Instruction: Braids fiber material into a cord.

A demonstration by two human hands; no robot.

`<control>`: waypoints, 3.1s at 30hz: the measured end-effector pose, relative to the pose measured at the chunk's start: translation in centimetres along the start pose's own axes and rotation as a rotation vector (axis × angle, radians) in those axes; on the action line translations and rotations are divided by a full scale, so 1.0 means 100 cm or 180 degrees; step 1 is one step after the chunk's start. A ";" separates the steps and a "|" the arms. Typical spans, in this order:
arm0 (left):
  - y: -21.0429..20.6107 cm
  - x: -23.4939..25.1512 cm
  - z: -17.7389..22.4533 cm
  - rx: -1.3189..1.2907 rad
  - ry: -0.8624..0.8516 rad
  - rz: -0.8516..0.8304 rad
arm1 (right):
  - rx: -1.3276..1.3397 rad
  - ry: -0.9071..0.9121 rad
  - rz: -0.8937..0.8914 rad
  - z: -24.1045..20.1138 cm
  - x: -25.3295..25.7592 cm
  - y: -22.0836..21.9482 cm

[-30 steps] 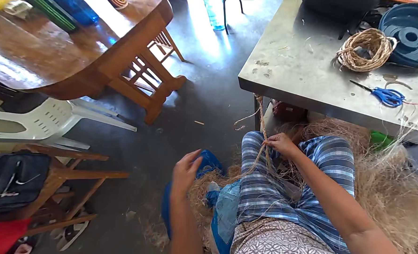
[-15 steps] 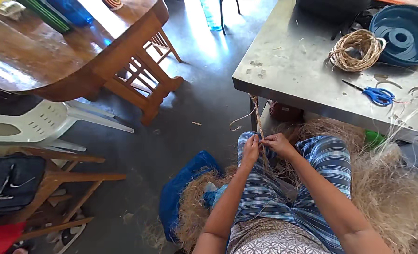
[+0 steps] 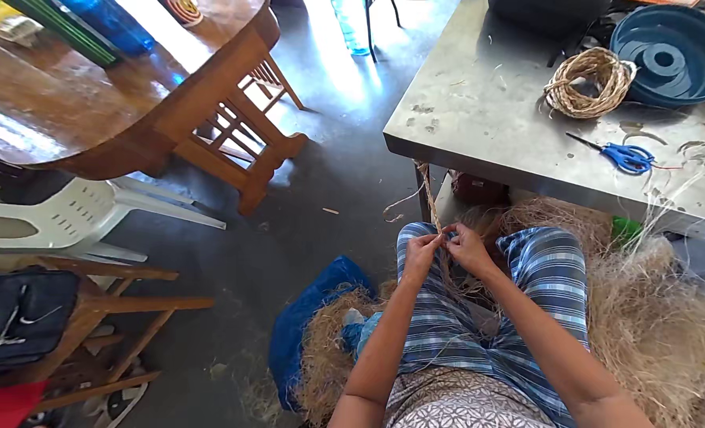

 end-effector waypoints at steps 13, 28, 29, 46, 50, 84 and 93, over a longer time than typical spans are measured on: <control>-0.004 0.004 0.001 0.0512 -0.0393 -0.0057 | -0.1067 0.0493 -0.0124 -0.006 -0.007 0.000; -0.002 -0.001 0.001 0.0278 -0.0639 0.0016 | -0.1410 0.0335 -0.0438 -0.018 -0.016 0.020; 0.000 -0.001 0.000 0.0299 -0.0701 0.0023 | -0.1645 0.0460 -0.0337 -0.032 -0.024 0.033; 0.001 -0.004 -0.003 -0.0173 -0.0565 0.0009 | -0.4350 -0.0394 0.1746 -0.097 -0.052 0.257; 0.001 0.007 -0.019 -0.0291 -0.0514 0.0101 | -0.4415 -0.0292 0.1831 -0.093 -0.059 0.246; 0.030 0.016 -0.029 -0.1404 -0.0087 -0.0904 | -0.1670 0.2383 0.2025 -0.137 -0.101 0.196; 0.030 0.013 -0.027 -0.1313 -0.0121 -0.0792 | -0.2951 0.1870 0.0665 -0.097 -0.028 0.078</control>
Point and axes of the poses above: each hand's wrist, its own x-axis towards the middle knuckle, its own y-axis out of the back of the hand, z = x × y, the point moved 6 cm from there along x, towards the middle knuckle, and after that the axes turned 2 degrees about -x, right-handed, at the moved point
